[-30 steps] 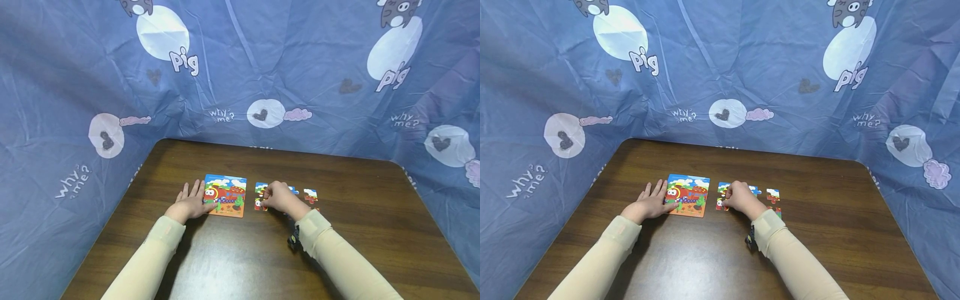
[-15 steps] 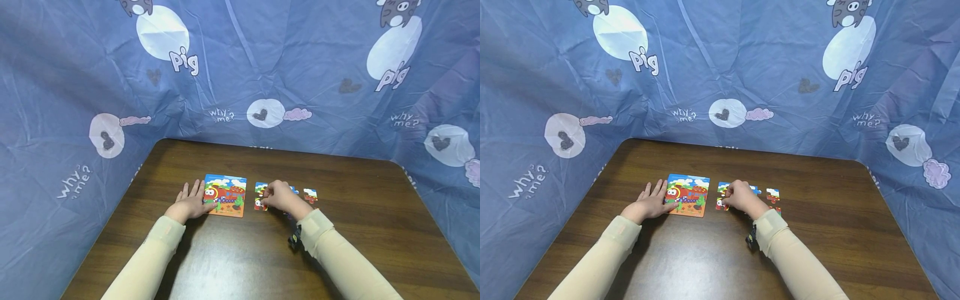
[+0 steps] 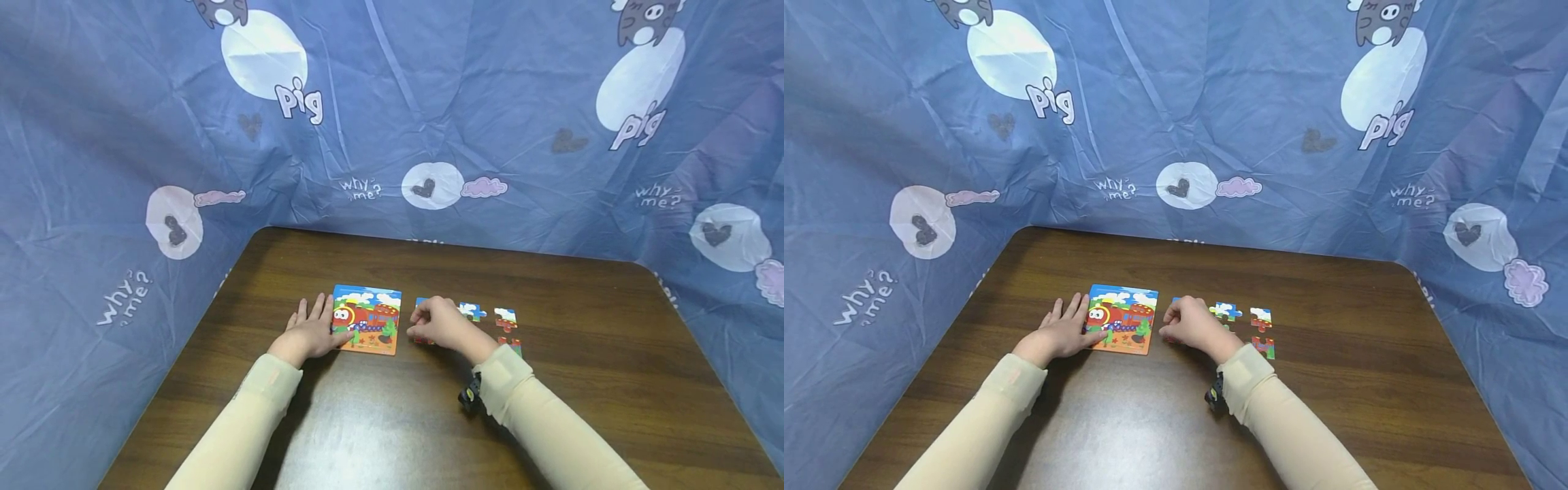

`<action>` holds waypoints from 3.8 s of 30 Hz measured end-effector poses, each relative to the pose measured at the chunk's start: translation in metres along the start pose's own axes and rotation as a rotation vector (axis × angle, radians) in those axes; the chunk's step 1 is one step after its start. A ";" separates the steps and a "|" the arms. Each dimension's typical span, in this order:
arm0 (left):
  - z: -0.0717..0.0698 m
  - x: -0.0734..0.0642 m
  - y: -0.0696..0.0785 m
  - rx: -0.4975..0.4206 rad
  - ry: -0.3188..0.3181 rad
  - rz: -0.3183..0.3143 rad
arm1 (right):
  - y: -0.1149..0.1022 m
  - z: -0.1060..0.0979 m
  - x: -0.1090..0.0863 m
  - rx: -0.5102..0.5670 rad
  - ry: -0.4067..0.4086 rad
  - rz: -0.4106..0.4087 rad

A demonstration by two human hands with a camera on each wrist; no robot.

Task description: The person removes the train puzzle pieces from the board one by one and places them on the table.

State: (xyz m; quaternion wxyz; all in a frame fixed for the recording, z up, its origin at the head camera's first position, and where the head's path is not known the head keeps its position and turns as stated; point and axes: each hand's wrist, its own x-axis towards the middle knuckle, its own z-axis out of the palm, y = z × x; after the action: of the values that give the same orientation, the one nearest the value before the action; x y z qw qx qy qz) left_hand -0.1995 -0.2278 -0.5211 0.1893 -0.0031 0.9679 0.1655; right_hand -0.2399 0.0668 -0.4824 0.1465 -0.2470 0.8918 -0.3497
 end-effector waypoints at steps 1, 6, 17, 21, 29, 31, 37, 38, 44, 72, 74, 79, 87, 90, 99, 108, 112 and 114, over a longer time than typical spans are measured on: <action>-0.001 -0.001 0.001 -0.002 0.001 0.003 | -0.001 0.002 0.000 0.003 -0.005 -0.008; -0.001 0.002 0.000 -0.012 0.004 0.012 | -0.008 0.014 0.003 -0.012 -0.017 -0.035; -0.015 -0.022 0.029 0.066 0.053 0.118 | -0.024 0.028 0.012 -0.077 -0.046 -0.048; -0.012 -0.018 0.034 0.076 0.065 0.204 | -0.026 0.031 0.016 -0.128 -0.048 -0.064; -0.007 -0.014 0.039 0.073 0.021 0.235 | -0.029 0.037 0.021 -0.197 -0.059 -0.096; -0.004 -0.011 0.036 0.068 0.005 0.218 | -0.030 0.037 0.022 -0.215 -0.053 -0.091; 0.007 0.003 0.026 0.059 -0.020 0.205 | -0.032 0.040 0.022 -0.266 -0.034 -0.063; 0.008 0.005 0.025 0.059 -0.025 0.205 | -0.032 0.040 0.022 -0.269 -0.032 -0.058; 0.010 0.009 0.021 0.044 -0.056 0.220 | -0.032 0.040 0.023 -0.240 -0.025 -0.034; 0.013 0.012 0.018 0.072 -0.038 0.223 | -0.038 0.039 0.024 -0.106 0.034 0.018; 0.013 0.012 0.018 0.070 -0.038 0.225 | -0.036 0.039 0.024 -0.074 0.044 0.007; 0.012 0.011 0.020 0.071 -0.056 0.213 | -0.030 0.038 0.023 0.024 0.041 0.013; 0.012 0.010 0.021 0.059 -0.042 0.221 | -0.022 0.029 0.014 0.163 0.029 -0.005; 0.012 0.010 0.021 0.051 -0.040 0.221 | -0.018 0.023 0.009 0.158 0.028 -0.010; 0.003 -0.001 0.028 0.047 -0.062 0.209 | -0.001 0.006 -0.010 0.201 0.013 0.017; -0.007 -0.015 0.034 0.041 -0.062 0.223 | 0.010 -0.013 -0.030 0.220 -0.020 0.005; -0.008 -0.016 0.034 0.039 -0.060 0.225 | 0.013 -0.021 -0.038 0.228 -0.031 0.005; -0.009 -0.016 0.035 0.047 -0.064 0.217 | 0.015 -0.025 -0.042 0.220 -0.023 0.016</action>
State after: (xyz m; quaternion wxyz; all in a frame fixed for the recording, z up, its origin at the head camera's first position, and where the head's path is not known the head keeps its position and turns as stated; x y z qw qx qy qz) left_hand -0.1902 -0.1981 -0.4961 0.2012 0.1117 0.9595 0.1622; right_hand -0.2210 0.1126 -0.4718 0.1856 -0.2262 0.8484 -0.4412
